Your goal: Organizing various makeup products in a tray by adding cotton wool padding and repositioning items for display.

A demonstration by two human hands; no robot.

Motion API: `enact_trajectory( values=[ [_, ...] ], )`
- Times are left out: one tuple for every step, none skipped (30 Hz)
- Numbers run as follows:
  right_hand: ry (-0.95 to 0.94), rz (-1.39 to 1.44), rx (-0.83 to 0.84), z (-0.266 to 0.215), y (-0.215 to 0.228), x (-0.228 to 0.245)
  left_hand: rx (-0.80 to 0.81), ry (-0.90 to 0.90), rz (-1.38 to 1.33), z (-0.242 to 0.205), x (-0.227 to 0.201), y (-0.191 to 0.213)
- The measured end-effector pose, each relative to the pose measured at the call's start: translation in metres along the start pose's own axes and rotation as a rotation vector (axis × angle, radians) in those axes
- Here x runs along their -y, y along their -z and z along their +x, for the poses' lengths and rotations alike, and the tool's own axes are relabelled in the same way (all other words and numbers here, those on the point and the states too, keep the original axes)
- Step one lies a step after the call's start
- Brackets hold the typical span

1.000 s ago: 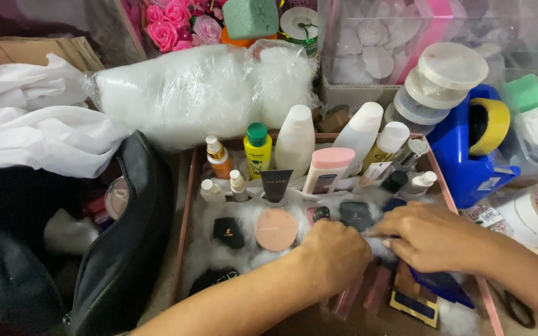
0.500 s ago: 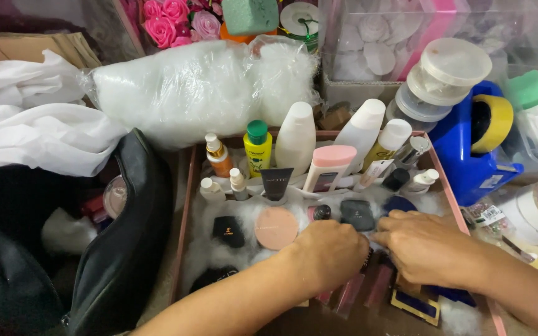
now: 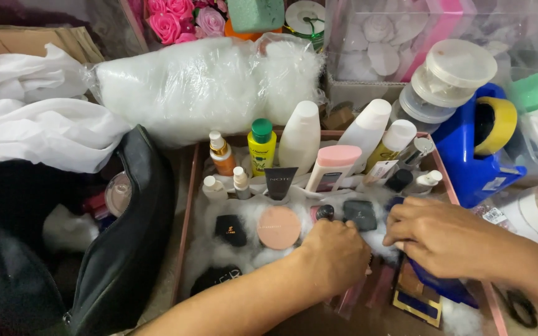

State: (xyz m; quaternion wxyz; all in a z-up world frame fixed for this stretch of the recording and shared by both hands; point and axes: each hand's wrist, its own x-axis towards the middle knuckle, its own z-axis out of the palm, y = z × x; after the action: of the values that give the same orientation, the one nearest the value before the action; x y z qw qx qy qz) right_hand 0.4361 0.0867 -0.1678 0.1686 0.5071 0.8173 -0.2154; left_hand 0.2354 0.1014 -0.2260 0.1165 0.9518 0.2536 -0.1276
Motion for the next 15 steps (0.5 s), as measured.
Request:
enact_trajectory(
  values=[
    [0.053,0.006,-0.003,-0.002,0.002,0.0,-0.02,-0.002,0.006,-0.001,0.0,0.001],
    [0.051,0.005,-0.005,0.0,-0.005,0.001,-0.022,-0.004,0.008,-0.003,0.0,0.007],
    [0.062,-0.092,0.069,0.002,-0.012,0.002,0.05,-0.003,-0.008,-0.004,0.0,0.013],
    [0.073,-0.188,0.145,0.004,-0.019,0.003,0.123,-0.003,-0.025,-0.005,-0.001,0.019],
    [0.071,-0.188,0.145,0.007,-0.021,0.004,0.122,-0.005,-0.025,-0.003,-0.001,0.017],
    [-0.007,-0.241,0.14,0.01,-0.024,0.006,0.1,0.002,-0.016,-0.003,-0.002,0.014],
    [-0.084,-0.294,0.135,0.013,-0.026,0.008,0.078,0.01,-0.008,-0.002,-0.003,0.011],
    [-0.083,-0.293,0.134,0.013,-0.025,0.009,0.079,0.01,-0.007,-0.003,-0.002,0.012],
    [-0.075,-0.263,0.143,0.012,-0.023,0.01,0.087,-0.003,-0.002,-0.004,-0.002,0.013],
    [-0.067,-0.236,0.152,0.012,-0.02,0.01,0.091,-0.017,0.004,-0.005,-0.002,0.015],
    [-0.068,-0.237,0.151,0.011,-0.014,0.011,0.09,-0.017,0.005,-0.004,-0.002,0.011],
    [-0.041,-0.179,0.148,0.009,-0.008,0.011,0.051,-0.013,0.011,-0.003,-0.002,0.006],
    [-0.014,-0.121,0.144,0.007,-0.002,0.011,0.013,-0.01,0.017,-0.002,-0.002,0.002],
    [-0.014,-0.122,0.143,0.007,0.003,0.007,0.011,-0.009,0.018,-0.005,-0.003,0.003],
    [-0.028,-0.099,0.039,0.006,0.008,0.003,-0.007,-0.013,0.032,-0.007,-0.003,0.004]
  ],
)
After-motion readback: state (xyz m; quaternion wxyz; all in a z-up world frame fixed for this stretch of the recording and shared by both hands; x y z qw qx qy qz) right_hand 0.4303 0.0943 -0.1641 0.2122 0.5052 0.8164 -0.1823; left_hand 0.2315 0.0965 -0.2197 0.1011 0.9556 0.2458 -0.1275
